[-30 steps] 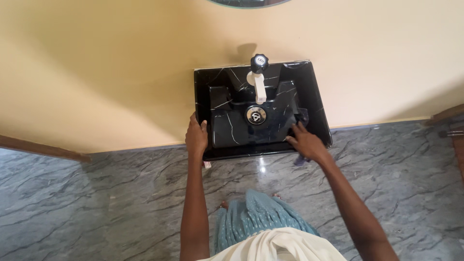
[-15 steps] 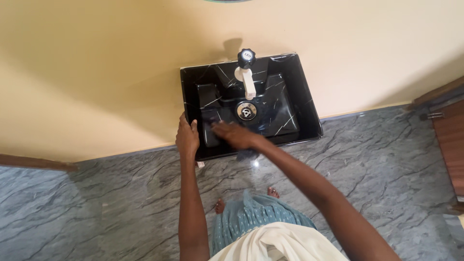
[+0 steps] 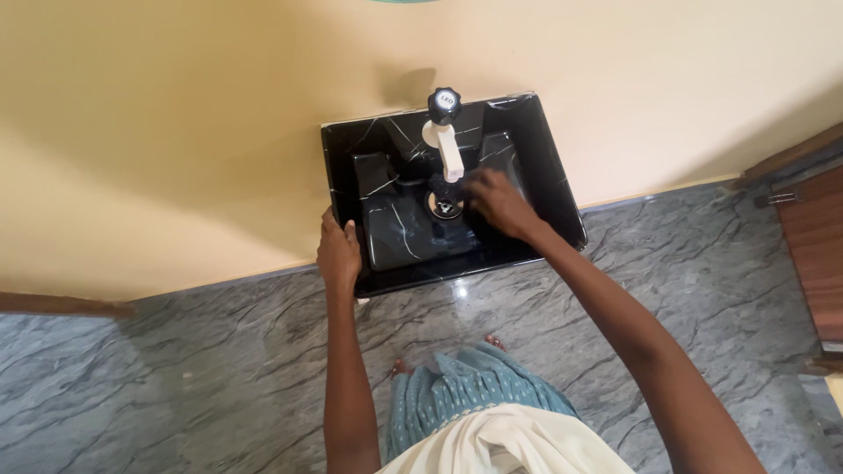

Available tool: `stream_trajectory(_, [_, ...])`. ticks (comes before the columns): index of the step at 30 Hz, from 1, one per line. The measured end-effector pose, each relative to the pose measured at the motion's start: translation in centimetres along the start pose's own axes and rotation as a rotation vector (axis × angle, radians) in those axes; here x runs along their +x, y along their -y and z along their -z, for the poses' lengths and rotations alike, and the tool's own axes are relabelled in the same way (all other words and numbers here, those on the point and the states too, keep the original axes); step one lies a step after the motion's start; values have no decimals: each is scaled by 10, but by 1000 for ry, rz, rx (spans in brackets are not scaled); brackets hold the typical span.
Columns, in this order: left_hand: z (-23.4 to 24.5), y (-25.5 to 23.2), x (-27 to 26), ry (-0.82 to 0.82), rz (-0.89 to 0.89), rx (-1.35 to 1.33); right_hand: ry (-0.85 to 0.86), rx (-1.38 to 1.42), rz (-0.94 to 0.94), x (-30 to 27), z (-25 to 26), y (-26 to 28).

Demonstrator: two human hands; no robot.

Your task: The person scrubs a black bathroom sink using a dark cloth, repeatedly wetting and wringing the cloth under the running tap. They wipe the basin, faucet, and drain area, then rinse the cloth and continue scrubbing the sink surfaces.

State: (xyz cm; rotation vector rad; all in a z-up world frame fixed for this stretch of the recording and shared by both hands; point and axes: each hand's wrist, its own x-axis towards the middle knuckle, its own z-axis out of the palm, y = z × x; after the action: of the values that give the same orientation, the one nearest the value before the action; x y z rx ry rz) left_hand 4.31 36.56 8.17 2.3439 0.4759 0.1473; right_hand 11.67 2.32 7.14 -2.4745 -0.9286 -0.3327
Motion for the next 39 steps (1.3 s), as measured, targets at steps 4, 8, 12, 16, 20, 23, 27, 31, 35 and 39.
stream_trajectory(4, [0,1,0,-48,-57,-23,326,70,-88,25,-30,30])
stream_trajectory(8, [-2,2,-2,-53,-43,-39,436,569,133,36,-78,84])
stream_trajectory(12, [-1,1,-2,-59,-41,-67,359,682,238,75,-110,108])
stream_trajectory(16, [1,0,-1,-46,-36,-61,149,496,114,139,-116,88])
stream_trajectory(20, [4,-1,-2,-39,-58,-72,12,218,62,160,-120,81])
stream_trajectory(23, [3,-1,-1,-36,-67,-63,2,216,139,135,-121,88])
stream_trajectory(27, [4,-2,1,-15,-66,-29,267,282,313,84,-105,87])
stream_trajectory(31, [3,-3,3,-46,-92,-16,709,238,338,68,-100,69])
stream_trajectory(35, [3,-3,2,-38,-77,-30,193,-26,522,115,-127,57])
stream_trajectory(39, [5,-4,-1,-50,-77,-95,-39,-20,235,157,-148,63])
